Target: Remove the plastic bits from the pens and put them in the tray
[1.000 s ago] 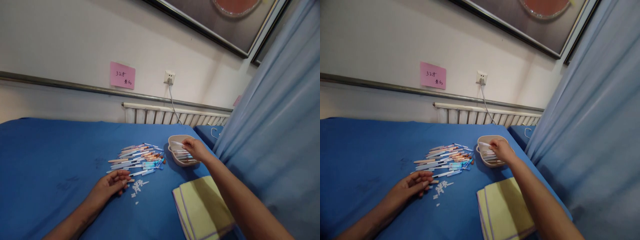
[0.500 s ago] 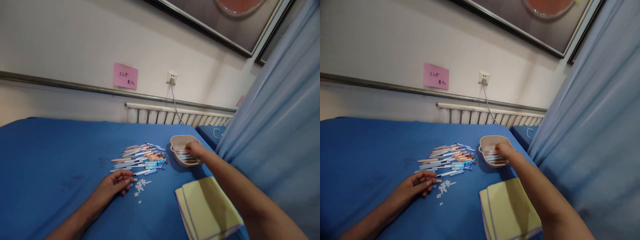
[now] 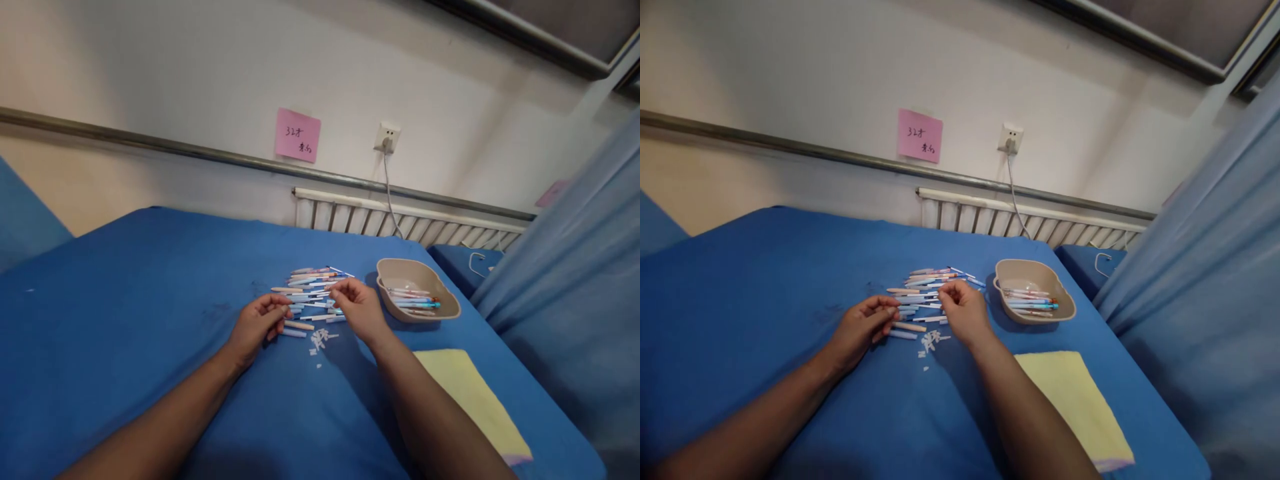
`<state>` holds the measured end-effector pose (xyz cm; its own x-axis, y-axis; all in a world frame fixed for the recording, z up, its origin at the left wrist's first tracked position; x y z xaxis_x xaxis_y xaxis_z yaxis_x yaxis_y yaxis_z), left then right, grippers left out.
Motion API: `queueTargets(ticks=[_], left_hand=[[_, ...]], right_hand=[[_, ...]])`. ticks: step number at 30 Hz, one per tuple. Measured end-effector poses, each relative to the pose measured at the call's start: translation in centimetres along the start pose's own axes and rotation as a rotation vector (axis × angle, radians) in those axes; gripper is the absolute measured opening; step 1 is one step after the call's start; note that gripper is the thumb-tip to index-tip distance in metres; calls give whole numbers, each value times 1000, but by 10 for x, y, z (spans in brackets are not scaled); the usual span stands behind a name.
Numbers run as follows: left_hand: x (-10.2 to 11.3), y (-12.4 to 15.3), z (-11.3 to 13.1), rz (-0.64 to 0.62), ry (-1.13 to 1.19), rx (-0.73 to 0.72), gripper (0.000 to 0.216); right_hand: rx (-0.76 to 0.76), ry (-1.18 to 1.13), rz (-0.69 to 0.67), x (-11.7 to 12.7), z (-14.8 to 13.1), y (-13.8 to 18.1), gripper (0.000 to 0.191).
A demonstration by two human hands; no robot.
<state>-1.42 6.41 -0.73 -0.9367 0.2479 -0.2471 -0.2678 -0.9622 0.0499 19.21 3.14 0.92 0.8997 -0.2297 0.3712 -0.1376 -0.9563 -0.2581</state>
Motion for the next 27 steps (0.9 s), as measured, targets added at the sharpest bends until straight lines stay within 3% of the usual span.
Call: queueTargets(ticks=[3,6,12,18,27], left_hand=[[5,-3,2,60,-43,-45,32],[10,-9,0,81,-128,-76,29],[17,-16,-8,28,-356,-163,23],[11,-6,-4,-169,-638,-220,17],[13,8,19,-469,-1043,-336,13]], right_hand=[[-50,161,12,-14,30,8,12],[-8,353,-15,-5,50,9,10],[55,495,-112,11,57,3,11],[260,710,-266,2,46,7,14],[232,888,-377,8,33,12,14]])
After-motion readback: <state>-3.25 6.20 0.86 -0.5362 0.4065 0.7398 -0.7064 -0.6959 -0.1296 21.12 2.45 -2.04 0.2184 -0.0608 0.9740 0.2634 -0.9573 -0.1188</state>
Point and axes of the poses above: each hand's wrist, its own y-axis away from the middle knuckle, its own x-axis out of the back of the hand, z = x × y, the point moved 1 cm from there along -y, towards the middle knuckle, and after that the axes turned 10 degrees about y, right-handed, at the moved point
